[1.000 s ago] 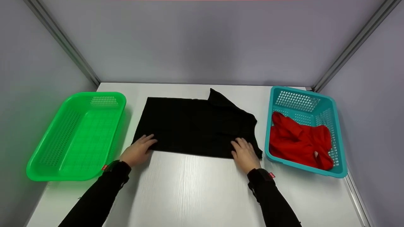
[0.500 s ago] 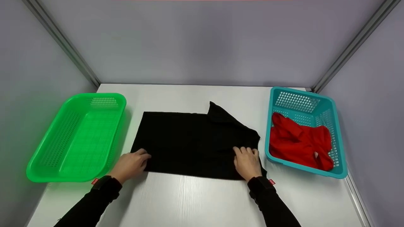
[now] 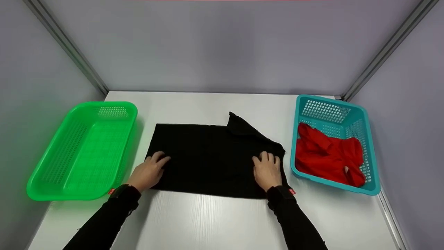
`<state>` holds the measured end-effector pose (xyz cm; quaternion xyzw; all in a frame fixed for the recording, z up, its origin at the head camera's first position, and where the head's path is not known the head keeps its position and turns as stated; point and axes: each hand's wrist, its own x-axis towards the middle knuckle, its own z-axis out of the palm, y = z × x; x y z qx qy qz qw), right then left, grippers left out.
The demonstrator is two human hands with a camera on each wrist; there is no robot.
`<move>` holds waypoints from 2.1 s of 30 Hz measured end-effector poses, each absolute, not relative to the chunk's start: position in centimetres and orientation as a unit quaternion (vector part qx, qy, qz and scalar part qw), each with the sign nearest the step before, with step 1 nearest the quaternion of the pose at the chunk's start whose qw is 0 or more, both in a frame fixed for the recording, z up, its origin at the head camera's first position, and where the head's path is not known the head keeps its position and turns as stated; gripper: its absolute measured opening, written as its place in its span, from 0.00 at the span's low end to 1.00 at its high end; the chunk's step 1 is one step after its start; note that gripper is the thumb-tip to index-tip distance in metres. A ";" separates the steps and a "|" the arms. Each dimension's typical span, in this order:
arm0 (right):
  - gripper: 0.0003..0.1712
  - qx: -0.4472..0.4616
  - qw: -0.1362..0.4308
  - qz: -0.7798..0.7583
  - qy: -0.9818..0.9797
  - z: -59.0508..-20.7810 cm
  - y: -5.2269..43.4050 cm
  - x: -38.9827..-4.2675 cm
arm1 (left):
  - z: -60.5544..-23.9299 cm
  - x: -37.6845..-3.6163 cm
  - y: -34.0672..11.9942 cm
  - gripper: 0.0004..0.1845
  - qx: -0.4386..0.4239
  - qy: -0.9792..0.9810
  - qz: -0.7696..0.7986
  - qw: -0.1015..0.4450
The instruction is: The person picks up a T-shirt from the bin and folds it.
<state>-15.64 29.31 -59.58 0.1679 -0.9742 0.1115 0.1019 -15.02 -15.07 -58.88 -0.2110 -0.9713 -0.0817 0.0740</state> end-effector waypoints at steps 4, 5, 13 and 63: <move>0.09 0.170 0.047 0.146 -0.973 -59.5 29.2 -16.4 | -59.2 -15.3 -15.4 0.24 -0.187 -0.977 -0.093 0.050; 0.10 0.164 0.031 0.154 -0.974 -59.4 29.2 -16.5 | -59.2 -15.3 -15.5 0.25 -0.183 -0.977 -0.096 0.042; 0.40 0.131 0.013 0.128 -0.983 -58.4 28.8 -17.2 | -58.1 -16.0 -15.1 0.35 -0.154 -0.981 -0.113 -0.018; 0.14 0.083 0.097 0.377 -0.917 -55.9 24.1 -20.3 | -57.3 -19.3 -14.3 0.06 -0.022 -0.992 -0.123 -0.007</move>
